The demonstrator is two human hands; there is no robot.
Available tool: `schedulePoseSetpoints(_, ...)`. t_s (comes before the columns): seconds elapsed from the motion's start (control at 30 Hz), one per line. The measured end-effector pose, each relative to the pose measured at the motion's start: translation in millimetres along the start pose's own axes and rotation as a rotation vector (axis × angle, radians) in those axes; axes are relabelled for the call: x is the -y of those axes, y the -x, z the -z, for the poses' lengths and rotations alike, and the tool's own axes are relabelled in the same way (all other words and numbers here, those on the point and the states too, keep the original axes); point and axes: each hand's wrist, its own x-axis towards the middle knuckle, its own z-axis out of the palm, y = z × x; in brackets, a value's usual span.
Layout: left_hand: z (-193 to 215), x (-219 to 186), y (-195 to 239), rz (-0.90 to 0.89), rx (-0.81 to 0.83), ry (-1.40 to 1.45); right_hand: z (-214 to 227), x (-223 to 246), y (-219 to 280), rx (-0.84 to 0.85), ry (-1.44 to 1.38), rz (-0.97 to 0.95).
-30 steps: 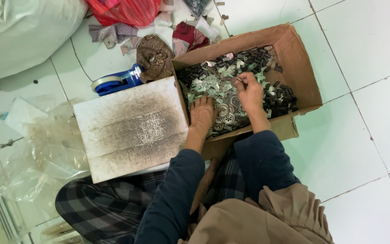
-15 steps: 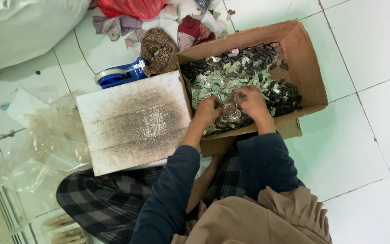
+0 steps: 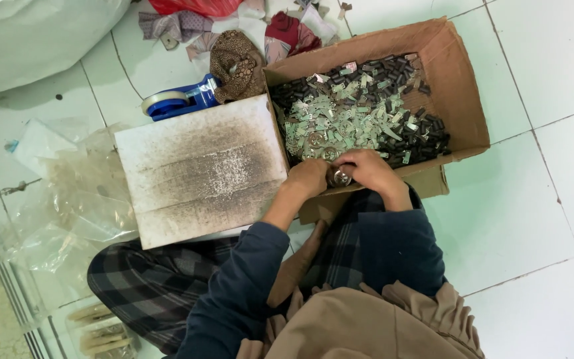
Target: Sorting and packaging small metal washers into plastic bags using a template board.
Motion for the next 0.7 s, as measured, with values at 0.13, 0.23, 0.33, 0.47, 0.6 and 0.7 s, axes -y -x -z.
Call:
schedulePoseSetpoints(0.13, -13.5, 13.6, -22.3, 0.062, -0.102, 0.011, 14.1, -22.6, -15.5, -0.203, -0.011, -0.035)
schedulePoseSetpoints(0.23, -22.7, 20.2, -43.3, 0.158, -0.326, -0.037, 19.9, -45.9, -48.1, -0.357, 0.069, -0.041)
schedulePoseSetpoints(0.33, -34.8, 28.2, -61.4, 0.237, -0.367, -0.060, 7.1, -62.2, -76.2, -0.327, 0.226, -0.044)
schedulePoseSetpoints(0.47, -39.8, 39.0, -76.5, 0.191, -0.426, -0.182, -9.8, -80.7, -99.4, -0.296, 0.367, -0.117)
schedulePoseSetpoints(0.6, -39.0, 38.5, -68.1, 0.186, -0.454, -0.069, -11.0, -69.6, -91.2, -0.272, 0.322, -0.143)
schedulePoseSetpoints(0.7, -26.5, 21.7, -48.8, 0.201, -0.475, -0.103, -13.8, -54.3, -79.8, -0.304, 0.239, -0.075)
